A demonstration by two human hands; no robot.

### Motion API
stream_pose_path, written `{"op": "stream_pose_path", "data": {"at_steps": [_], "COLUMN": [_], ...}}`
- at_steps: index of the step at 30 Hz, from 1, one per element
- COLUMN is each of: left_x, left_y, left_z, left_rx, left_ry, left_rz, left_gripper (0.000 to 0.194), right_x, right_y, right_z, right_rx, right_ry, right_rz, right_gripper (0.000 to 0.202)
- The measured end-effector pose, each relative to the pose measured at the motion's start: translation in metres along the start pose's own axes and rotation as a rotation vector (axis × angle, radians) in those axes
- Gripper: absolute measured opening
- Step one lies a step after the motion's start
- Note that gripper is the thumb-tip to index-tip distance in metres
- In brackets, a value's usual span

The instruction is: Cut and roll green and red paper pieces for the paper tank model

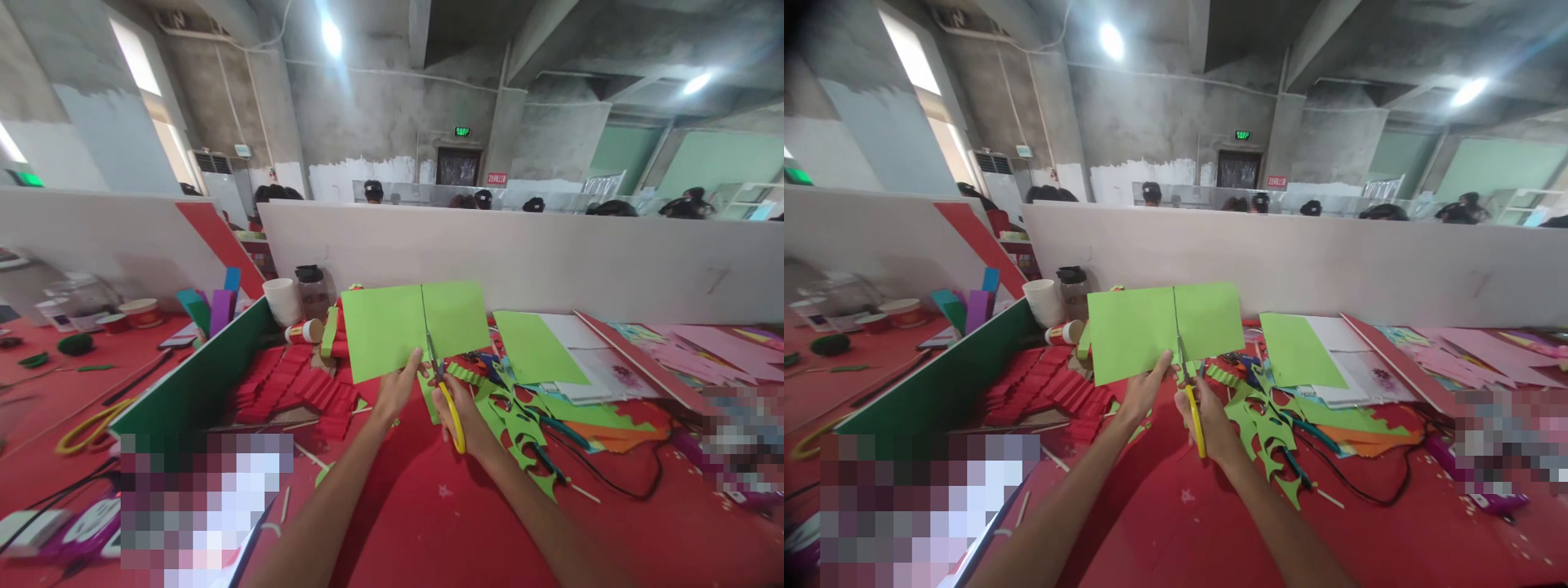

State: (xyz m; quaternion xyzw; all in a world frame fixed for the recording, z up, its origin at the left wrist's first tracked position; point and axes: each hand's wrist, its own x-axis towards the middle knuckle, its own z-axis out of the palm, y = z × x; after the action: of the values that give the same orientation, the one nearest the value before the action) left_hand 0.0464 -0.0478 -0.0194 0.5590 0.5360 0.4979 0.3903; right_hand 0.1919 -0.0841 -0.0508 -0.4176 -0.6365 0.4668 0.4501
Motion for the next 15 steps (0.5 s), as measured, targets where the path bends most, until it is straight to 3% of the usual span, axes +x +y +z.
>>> {"op": "stream_pose_path", "data": {"at_steps": [15], "left_x": [-0.0045], "left_y": [0.0043], "left_z": [0.0006], "left_rx": [0.043], "left_ry": [-0.013], "left_rz": [-0.032], "left_gripper": [0.057], "right_x": [0.0013], "right_y": [0.0007], "right_z": [0.0010], "right_rx": [0.043], "right_ry": [0.023], "right_rz": [0.000], "right_gripper": [0.047]}}
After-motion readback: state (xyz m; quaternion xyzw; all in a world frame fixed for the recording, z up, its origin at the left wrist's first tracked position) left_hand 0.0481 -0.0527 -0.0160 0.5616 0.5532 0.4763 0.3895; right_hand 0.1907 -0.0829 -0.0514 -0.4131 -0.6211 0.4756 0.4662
